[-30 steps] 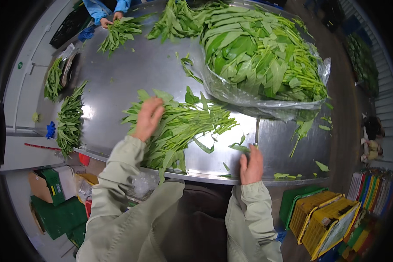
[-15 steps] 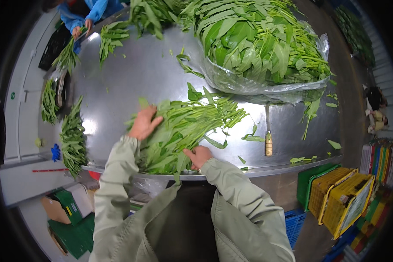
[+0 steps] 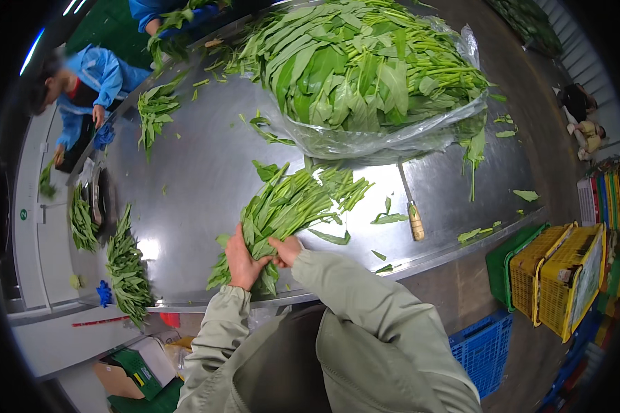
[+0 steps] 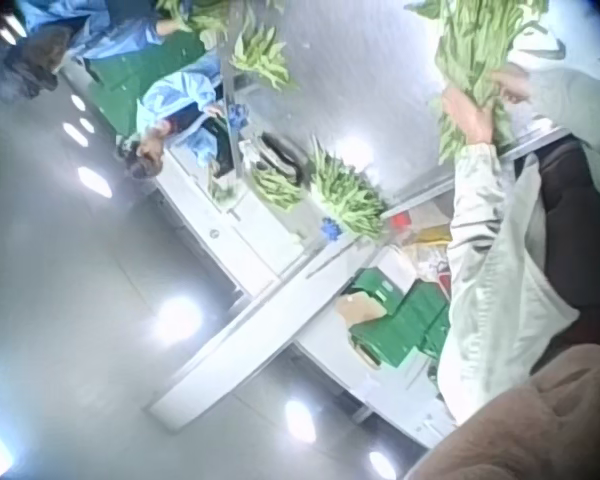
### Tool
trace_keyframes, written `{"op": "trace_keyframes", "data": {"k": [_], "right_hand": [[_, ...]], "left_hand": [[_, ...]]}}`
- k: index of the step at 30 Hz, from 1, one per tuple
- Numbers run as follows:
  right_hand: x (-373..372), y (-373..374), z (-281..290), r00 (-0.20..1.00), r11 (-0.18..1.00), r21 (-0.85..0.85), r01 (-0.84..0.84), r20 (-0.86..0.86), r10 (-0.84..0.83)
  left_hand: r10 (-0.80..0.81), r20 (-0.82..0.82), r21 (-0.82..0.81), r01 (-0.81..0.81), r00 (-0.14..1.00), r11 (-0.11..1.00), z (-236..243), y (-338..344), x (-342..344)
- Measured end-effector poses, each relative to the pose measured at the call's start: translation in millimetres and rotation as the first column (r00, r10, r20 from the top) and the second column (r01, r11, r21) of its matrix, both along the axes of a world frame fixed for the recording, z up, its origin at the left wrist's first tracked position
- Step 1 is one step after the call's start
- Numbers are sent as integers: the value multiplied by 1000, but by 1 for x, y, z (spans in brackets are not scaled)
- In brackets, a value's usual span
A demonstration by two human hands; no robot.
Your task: The person processes leafy greens on a metal table by cutting the stem ends with a knife and sorting, plucking, and gathering the stalks into bundles by hand.
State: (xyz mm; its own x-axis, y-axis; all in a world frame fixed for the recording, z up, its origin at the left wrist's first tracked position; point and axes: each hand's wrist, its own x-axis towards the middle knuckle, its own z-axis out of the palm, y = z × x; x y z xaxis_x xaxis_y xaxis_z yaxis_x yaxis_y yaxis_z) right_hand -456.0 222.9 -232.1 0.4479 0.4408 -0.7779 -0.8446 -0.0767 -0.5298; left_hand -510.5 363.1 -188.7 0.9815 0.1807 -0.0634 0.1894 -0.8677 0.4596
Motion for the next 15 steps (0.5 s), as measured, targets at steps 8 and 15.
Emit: {"op": "trace_keyframes", "data": {"k": [8,15], "right_hand": [[-37,-142,11,980,981,91,-170,117,159],[-27,-203,16,975,1000,17,2,221,-6]], "left_hand": [[3,66,17,-5,998,1000,38,26,10],[-293,-28,325,285,956,902,86,15,19]]}}
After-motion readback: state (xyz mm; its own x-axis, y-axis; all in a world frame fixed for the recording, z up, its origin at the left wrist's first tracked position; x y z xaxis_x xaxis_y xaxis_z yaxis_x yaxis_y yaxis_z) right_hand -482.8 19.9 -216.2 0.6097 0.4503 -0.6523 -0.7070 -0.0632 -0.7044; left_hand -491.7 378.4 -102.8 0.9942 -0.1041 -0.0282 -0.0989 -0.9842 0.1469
